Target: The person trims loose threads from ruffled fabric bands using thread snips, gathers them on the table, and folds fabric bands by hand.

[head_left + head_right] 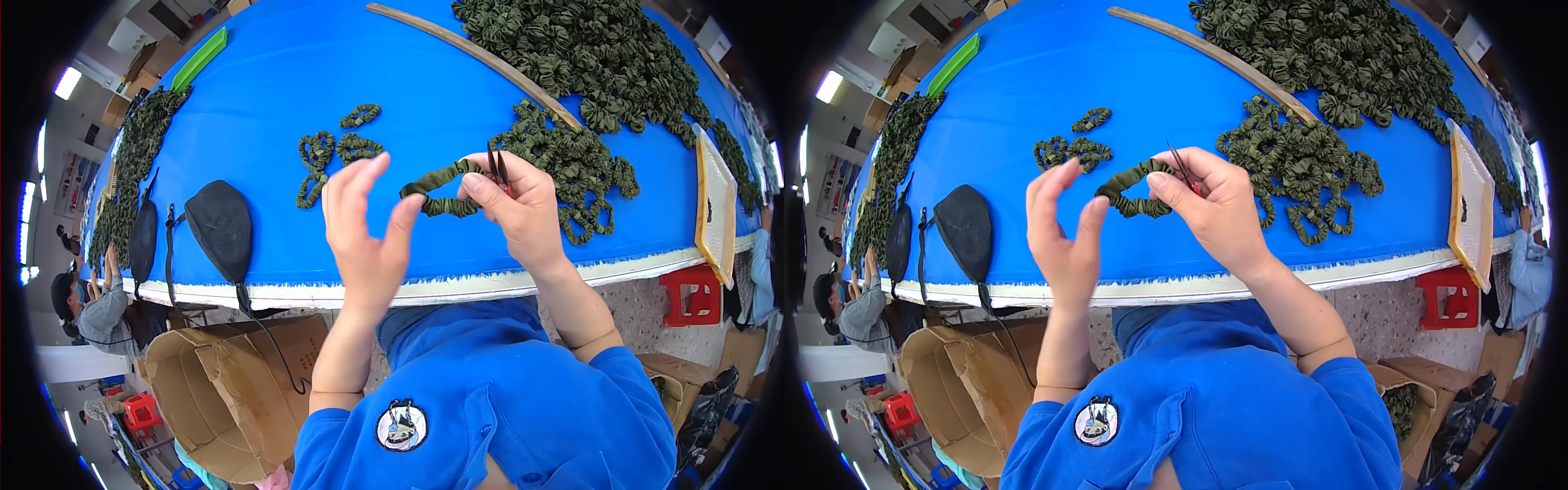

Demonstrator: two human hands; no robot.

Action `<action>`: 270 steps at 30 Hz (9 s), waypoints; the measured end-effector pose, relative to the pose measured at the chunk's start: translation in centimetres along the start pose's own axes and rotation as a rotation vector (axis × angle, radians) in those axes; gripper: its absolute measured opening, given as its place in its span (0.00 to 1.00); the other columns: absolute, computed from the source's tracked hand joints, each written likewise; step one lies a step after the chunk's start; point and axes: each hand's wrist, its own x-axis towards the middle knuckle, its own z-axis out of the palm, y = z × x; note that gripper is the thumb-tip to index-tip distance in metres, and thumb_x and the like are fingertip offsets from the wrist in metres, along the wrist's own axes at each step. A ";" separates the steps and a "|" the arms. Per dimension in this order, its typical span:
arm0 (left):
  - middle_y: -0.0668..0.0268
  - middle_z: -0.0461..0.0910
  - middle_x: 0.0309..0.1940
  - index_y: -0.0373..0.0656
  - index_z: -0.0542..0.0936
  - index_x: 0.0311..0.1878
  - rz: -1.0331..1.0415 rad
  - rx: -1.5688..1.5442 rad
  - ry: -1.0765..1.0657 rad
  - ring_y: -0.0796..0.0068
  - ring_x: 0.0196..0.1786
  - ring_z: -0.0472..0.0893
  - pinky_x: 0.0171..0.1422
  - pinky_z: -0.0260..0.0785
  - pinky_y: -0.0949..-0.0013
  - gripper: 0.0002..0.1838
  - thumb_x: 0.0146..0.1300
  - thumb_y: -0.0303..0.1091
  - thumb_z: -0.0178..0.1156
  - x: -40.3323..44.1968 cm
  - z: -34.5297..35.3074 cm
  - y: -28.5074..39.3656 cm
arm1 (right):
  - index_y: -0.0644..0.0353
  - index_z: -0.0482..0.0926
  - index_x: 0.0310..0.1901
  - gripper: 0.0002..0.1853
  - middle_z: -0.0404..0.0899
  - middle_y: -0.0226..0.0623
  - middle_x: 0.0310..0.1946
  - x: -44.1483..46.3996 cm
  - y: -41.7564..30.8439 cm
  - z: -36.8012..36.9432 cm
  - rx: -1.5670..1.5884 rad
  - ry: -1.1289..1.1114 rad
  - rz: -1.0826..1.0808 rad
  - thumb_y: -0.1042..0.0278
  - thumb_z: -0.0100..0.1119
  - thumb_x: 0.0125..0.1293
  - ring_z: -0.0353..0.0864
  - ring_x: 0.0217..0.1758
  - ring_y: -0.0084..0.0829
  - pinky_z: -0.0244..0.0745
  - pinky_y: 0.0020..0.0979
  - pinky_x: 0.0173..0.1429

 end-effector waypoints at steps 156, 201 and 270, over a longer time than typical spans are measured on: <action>0.60 0.75 0.42 0.42 0.79 0.44 0.006 0.817 -0.352 0.61 0.44 0.72 0.48 0.64 0.62 0.14 0.52 0.26 0.61 0.3 4.0 -15.9 | 0.67 0.74 0.50 0.18 0.76 0.38 0.43 4.7 3.6 -10.6 -0.359 0.717 -0.095 0.68 0.64 0.62 0.71 0.34 0.16 0.66 0.15 0.34; 0.60 0.79 0.43 0.34 0.74 0.53 -0.709 -1.065 -0.303 0.76 0.43 0.77 0.51 0.67 0.76 0.15 0.64 0.27 0.57 -0.2 0.9 -0.2 | 0.66 0.77 0.46 0.11 0.77 0.29 0.33 1.1 -0.4 -1.0 0.035 0.014 -0.062 0.80 0.57 0.61 0.67 0.28 0.13 0.63 0.14 0.32; 0.68 0.82 0.36 0.41 0.81 0.41 -0.106 -0.154 -0.153 0.72 0.40 0.75 0.53 0.64 0.71 0.15 0.48 0.24 0.69 -0.4 0.2 1.3 | 0.67 0.80 0.43 0.11 0.78 0.33 0.27 -0.7 -1.2 -0.3 -0.537 -0.070 -0.374 0.78 0.62 0.56 0.68 0.24 0.21 0.63 0.20 0.28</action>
